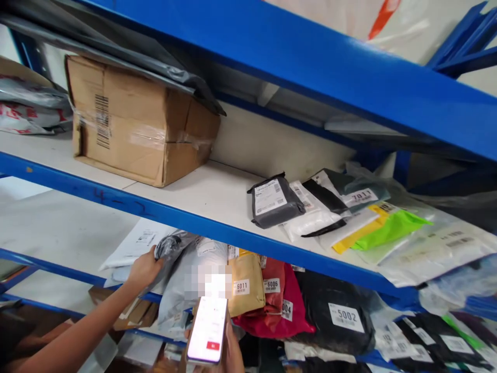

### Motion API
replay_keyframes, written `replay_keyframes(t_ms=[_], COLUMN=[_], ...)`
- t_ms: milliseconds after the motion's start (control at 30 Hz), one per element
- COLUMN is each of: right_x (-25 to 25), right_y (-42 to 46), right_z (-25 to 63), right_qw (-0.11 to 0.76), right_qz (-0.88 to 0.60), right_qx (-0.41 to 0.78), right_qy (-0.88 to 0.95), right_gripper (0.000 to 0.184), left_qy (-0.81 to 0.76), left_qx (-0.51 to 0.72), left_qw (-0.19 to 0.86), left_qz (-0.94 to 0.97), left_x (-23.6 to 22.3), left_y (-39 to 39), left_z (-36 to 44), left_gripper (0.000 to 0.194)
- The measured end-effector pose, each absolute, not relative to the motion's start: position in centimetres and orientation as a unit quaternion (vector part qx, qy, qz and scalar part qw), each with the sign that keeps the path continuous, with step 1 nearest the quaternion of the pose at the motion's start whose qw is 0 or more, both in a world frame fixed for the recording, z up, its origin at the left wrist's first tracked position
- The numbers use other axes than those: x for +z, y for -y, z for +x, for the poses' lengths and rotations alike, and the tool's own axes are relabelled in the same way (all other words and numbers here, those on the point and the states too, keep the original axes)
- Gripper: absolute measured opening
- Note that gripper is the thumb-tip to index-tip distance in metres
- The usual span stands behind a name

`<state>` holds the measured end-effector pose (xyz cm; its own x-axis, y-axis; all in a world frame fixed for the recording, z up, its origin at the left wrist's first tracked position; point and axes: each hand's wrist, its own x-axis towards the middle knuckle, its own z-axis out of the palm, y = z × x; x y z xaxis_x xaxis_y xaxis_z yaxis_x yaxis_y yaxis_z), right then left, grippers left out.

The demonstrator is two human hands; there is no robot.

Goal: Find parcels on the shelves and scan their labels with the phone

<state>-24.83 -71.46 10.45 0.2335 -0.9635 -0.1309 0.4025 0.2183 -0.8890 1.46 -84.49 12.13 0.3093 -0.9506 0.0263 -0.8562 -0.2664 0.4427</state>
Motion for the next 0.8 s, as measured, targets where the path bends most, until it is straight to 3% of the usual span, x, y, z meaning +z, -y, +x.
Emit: replay_keyframes(t_ms=[100, 333, 633, 800], right_x=[12.6, 17.3, 17.5, 17.8], right_y=[74.5, 80.2, 82.7, 82.7], right_z=[-22.5, -18.1, -16.9, -16.7], right_qw=[0.744, 0.754, 0.724, 0.721], right_qz=[-0.340, -0.340, -0.387, -0.392], right_qx=[-0.433, -0.395, -0.396, -0.397], right_qy=[-0.378, -0.399, -0.411, -0.411], right_gripper=[0.070, 0.076, 0.065, 0.069], left_qy=[0.560, 0.527, 0.523, 0.520], left_qx=[-0.142, -0.194, -0.257, -0.263], left_qw=[0.195, 0.225, 0.237, 0.236], left_qz=[0.793, 0.796, 0.777, 0.778], left_x=[12.4, 12.2, 11.2, 11.4], left_y=[84.6, 85.8, 86.7, 86.6], left_z=[2.3, 3.9, 5.0, 4.9], left_gripper=[0.051, 0.047, 0.042, 0.041])
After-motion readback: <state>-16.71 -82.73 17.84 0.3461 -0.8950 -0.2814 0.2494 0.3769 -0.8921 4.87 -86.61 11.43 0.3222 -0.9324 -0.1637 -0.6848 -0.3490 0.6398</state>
